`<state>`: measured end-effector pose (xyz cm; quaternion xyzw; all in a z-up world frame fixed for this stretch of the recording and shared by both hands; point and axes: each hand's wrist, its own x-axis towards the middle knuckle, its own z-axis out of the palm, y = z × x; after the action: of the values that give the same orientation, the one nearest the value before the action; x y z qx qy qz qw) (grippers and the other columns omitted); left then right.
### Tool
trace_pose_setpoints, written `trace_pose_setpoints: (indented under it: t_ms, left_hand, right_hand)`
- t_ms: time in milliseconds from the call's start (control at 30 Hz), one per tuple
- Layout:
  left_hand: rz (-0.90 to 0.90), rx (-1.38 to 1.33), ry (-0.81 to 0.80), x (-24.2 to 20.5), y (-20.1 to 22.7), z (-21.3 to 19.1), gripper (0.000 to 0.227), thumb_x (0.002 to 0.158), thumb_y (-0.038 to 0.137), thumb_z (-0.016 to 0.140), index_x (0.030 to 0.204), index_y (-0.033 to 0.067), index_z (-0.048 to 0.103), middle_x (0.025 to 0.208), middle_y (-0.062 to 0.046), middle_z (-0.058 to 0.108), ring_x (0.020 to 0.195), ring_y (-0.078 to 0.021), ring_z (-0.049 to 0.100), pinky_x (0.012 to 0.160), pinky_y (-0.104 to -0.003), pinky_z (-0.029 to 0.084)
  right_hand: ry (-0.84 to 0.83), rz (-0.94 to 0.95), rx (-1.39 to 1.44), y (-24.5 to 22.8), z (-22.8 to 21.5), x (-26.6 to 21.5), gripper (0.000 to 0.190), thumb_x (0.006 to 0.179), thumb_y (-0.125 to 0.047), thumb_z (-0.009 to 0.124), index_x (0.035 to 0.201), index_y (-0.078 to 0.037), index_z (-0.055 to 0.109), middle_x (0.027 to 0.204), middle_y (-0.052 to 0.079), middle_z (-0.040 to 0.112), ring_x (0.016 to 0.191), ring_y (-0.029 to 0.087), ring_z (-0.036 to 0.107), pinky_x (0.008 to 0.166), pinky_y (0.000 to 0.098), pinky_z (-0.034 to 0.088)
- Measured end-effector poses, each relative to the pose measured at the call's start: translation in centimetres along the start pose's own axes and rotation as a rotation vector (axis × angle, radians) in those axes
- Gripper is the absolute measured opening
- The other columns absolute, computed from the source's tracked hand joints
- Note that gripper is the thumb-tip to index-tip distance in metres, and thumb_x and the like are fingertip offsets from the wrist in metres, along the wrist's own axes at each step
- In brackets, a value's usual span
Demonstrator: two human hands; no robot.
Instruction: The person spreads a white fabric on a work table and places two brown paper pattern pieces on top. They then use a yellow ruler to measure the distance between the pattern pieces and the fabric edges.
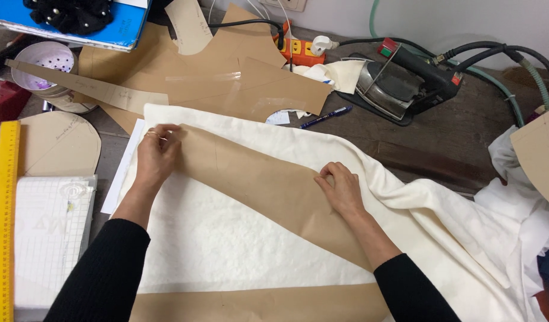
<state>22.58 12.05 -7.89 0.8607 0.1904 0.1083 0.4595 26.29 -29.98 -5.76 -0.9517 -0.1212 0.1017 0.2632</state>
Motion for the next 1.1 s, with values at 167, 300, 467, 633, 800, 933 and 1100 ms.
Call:
trace_pose_setpoints:
  t_ms: [167, 300, 467, 633, 800, 933, 1100]
  left_hand:
    - [0.058, 0.225, -0.046, 0.9, -4.2, 1.7, 0.033, 0.086, 0.002, 0.060, 0.104, 0.0248, 0.075, 0.097, -0.013, 0.054, 0.084, -0.0321, 0.063, 0.075, -0.042, 0.053]
    - [0.014, 0.299, -0.047, -0.2, -2.6, 2.2, 0.042, 0.088, -0.003, 0.055, 0.111, 0.0265, 0.073, 0.104, -0.012, 0.052, 0.089, -0.0335, 0.063, 0.079, -0.041, 0.055]
    - [0.053, 0.336, 0.007, -1.1, -2.1, 2.1, 0.044, 0.091, -0.001, 0.054, 0.123, 0.0258, 0.068, 0.104, -0.014, 0.051, 0.093, -0.0395, 0.063, 0.081, -0.048, 0.055]
    - [0.050, 0.309, 0.074, -0.4, -3.5, 2.5, 0.042, 0.092, 0.001, 0.055, 0.122, 0.0257, 0.070, 0.099, -0.013, 0.050, 0.089, -0.0381, 0.062, 0.079, -0.049, 0.055]
    - [0.018, 0.362, 0.017, -0.7, -2.3, 2.3, 0.042, 0.090, 0.004, 0.060, 0.123, 0.0283, 0.069, 0.096, -0.012, 0.053, 0.087, -0.0356, 0.065, 0.080, -0.046, 0.055]
    - [0.000, 0.381, -0.005, -1.2, -0.5, 2.1, 0.042, 0.090, 0.005, 0.062, 0.124, 0.0278, 0.069, 0.093, -0.010, 0.056, 0.086, -0.0318, 0.066, 0.081, -0.042, 0.056]
    - [0.048, 0.487, 0.051, -1.4, -0.9, 2.7, 0.040, 0.088, 0.011, 0.067, 0.124, 0.0287, 0.068, 0.103, -0.008, 0.053, 0.096, -0.0305, 0.061, 0.083, -0.043, 0.054]
  right_hand:
    - [0.001, 0.033, 0.000, -0.6, 0.3, 0.0, 0.013, 0.087, -0.022, 0.069, 0.093, -0.013, 0.063, 0.090, 0.005, 0.062, 0.098, 0.025, 0.063, 0.090, 0.0427, 0.041]
    - [-0.004, 0.024, -0.021, -0.1, 0.3, 0.1, 0.015, 0.086, -0.024, 0.070, 0.093, -0.013, 0.063, 0.091, 0.004, 0.063, 0.100, 0.025, 0.063, 0.089, 0.0434, 0.041]
    - [0.020, 0.035, 0.033, -0.2, 0.5, 0.2, 0.015, 0.085, -0.019, 0.071, 0.094, -0.010, 0.063, 0.093, 0.008, 0.065, 0.102, 0.029, 0.064, 0.089, 0.0454, 0.043]
    - [0.044, 0.050, 0.006, -0.4, 0.6, 0.3, 0.013, 0.086, -0.020, 0.070, 0.094, -0.012, 0.064, 0.093, 0.005, 0.065, 0.102, 0.027, 0.064, 0.089, 0.0442, 0.044]
    - [0.054, 0.012, 0.015, 0.5, 0.7, 0.3, 0.014, 0.084, -0.019, 0.071, 0.093, -0.011, 0.063, 0.091, 0.007, 0.065, 0.101, 0.029, 0.066, 0.088, 0.0454, 0.046]
    - [0.069, -0.007, 0.027, 1.3, 0.6, 0.1, 0.015, 0.083, -0.019, 0.072, 0.091, -0.010, 0.063, 0.090, 0.008, 0.065, 0.100, 0.031, 0.066, 0.086, 0.0461, 0.048]
    - [0.070, 0.010, 0.040, 2.1, 0.8, 0.1, 0.015, 0.084, -0.019, 0.072, 0.092, -0.010, 0.063, 0.091, 0.008, 0.065, 0.101, 0.031, 0.066, 0.087, 0.0473, 0.049]
